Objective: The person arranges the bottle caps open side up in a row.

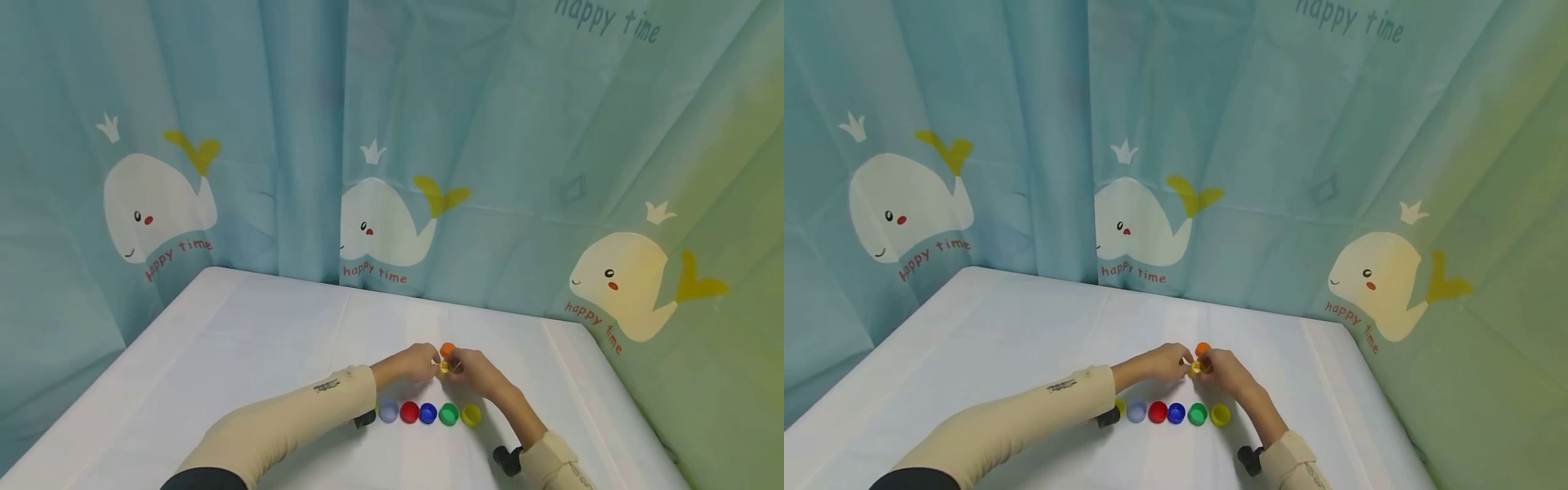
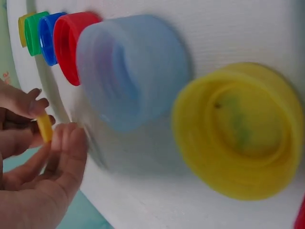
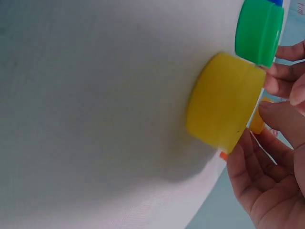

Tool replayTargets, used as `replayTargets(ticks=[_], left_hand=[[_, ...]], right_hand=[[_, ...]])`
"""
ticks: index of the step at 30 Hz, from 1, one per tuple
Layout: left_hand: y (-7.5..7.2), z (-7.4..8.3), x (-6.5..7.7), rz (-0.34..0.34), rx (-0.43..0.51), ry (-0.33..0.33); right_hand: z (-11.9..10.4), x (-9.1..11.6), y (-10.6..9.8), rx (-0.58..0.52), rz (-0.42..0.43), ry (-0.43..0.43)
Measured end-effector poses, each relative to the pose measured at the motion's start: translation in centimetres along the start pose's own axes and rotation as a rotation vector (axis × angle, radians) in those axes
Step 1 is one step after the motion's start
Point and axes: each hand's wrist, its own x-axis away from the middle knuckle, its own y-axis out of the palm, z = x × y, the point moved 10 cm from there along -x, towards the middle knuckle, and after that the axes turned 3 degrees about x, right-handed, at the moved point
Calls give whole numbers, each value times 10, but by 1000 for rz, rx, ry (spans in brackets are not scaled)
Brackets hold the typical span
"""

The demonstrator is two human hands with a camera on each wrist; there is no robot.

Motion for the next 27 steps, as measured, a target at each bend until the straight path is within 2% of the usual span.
replayTargets(ticks=[4,10,18,27], left_hand=[[-7,0,1,67,98,54],[-14,-4,0,123,228,69],[-21,-2,6,163,302,138],[-24,10,15,188,341,242]], right_hand=[[-3,2,-3,-21,37,-13],[-4,7,-12,-99,110,-13],[-14,13,-22,-195,178,-76],[-11,21,-30,-254,170,-42]])
